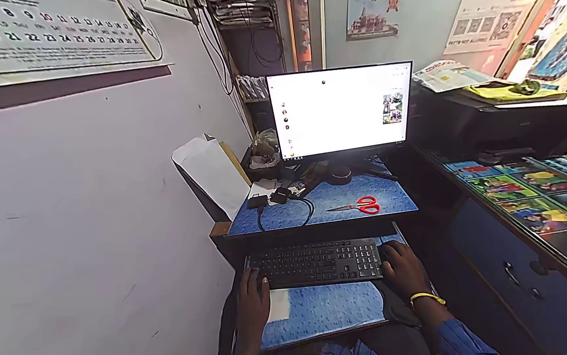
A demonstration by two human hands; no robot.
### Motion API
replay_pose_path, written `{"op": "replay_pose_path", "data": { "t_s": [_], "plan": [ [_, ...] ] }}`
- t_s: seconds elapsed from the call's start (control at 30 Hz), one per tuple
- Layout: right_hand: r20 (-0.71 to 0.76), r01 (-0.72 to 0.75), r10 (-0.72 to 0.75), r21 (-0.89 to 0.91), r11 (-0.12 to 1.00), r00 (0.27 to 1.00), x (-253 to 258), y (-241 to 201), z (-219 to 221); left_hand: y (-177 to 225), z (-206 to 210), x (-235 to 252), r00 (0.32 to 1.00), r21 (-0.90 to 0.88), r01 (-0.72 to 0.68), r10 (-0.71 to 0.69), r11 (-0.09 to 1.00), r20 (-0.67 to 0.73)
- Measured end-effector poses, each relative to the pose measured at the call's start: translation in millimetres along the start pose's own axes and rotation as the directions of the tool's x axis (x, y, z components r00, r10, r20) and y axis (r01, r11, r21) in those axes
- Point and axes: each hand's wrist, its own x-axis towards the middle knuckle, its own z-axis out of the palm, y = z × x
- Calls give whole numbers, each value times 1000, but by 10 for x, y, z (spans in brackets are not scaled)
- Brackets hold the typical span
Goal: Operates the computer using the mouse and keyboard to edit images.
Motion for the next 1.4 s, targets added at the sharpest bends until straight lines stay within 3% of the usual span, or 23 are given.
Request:
{"op": "replay_pose_path", "data": {
  "t_s": [0.57, 0.77, 0.93, 1.17, 1.4],
  "plan": [
    [-22, 14, -14, 1, 1000, 1000, -1, 29, 45, 31, -56, -4, 997, -80, 32, -38, 996, -71],
    [-3, 10, -10, 6, 1000, 1000, 4, 27, 46, 70, -48, -8, 998, 56, 26, -29, 998, 52],
    [34, -13, 12, 34, 999, 999, 6, 20, 28, 132, -16, -17, 978, 192, -148, 115, 970, 172],
    [80, -11, 8, 36, 999, 997, 15, -8, -10, 385, -24, -26, 928, 291, -183, 67, 939, 367],
    [98, -49, 46, 27, 998, 994, 0, -8, -11, 1011, 207, -96, 857, 130, -295, 202, 947, 474]
  ]
}}
